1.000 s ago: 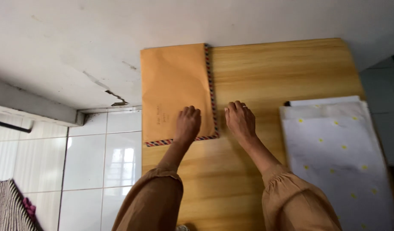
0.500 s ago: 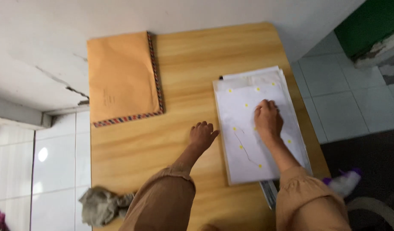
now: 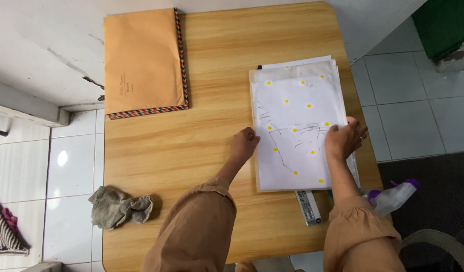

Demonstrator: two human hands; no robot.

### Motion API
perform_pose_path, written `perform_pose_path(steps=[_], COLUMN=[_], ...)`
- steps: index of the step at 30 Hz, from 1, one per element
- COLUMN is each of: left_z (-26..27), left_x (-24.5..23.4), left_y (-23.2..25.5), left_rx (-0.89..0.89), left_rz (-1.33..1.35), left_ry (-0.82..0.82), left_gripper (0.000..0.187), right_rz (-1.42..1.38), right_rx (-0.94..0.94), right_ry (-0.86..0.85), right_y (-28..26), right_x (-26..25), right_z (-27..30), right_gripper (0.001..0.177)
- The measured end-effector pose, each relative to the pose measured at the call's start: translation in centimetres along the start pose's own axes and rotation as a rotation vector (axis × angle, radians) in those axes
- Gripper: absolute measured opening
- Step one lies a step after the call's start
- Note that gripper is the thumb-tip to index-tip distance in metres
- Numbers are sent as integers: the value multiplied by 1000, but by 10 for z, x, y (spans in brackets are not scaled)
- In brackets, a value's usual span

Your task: Organizing various office supplies and documents on a table then cleaning the surface with spray and a cloth.

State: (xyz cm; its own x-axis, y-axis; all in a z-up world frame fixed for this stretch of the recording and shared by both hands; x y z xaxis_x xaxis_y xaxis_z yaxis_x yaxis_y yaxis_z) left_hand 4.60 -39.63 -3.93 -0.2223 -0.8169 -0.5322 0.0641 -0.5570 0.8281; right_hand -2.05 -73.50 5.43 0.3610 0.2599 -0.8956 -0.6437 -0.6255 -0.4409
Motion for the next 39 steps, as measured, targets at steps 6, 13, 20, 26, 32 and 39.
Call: perform_pose_path(steps=[6, 13, 20, 26, 32, 39], left_z=[19, -24, -89, -109, -150, -207], left_x=[-28, -110, -264, -386, -450, -475], left_y=[46, 27, -96, -171, -233, -288], left_rx=[6, 64, 126, -55, -121, -238], left_rz=[164, 323, 428, 282, 179, 82], left_ry=[-7, 176, 371, 377, 406, 402], left_gripper=[33, 36, 31, 28, 28, 26], right_rz=[-60, -352, -450, -592, -625, -591], right_rx=[-82, -90, -152, -213, -281, -246], right_ry=[37, -62, -330, -452, -395, -398], right_y=[-16, -75, -210, -337, -425, -469], right_x=[-19, 6, 114, 207, 259, 318], right_z=[8, 15, 51, 112, 143, 137], right_gripper=[32, 25, 27, 22, 20, 23])
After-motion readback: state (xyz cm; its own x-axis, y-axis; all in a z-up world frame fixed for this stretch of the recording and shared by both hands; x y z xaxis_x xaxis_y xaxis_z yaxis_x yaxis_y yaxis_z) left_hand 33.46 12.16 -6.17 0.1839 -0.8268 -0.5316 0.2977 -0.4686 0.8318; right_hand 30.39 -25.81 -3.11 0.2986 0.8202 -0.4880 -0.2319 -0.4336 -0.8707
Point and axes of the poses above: each hand's wrist, its own z-axis away from the middle knuckle, its own x-axis out of the palm, y = z × x, the point moved 9 cm from there along -z, towards the middle knuckle, and after that the axes turned 4 degrees about -z, right-handed, at the moved point
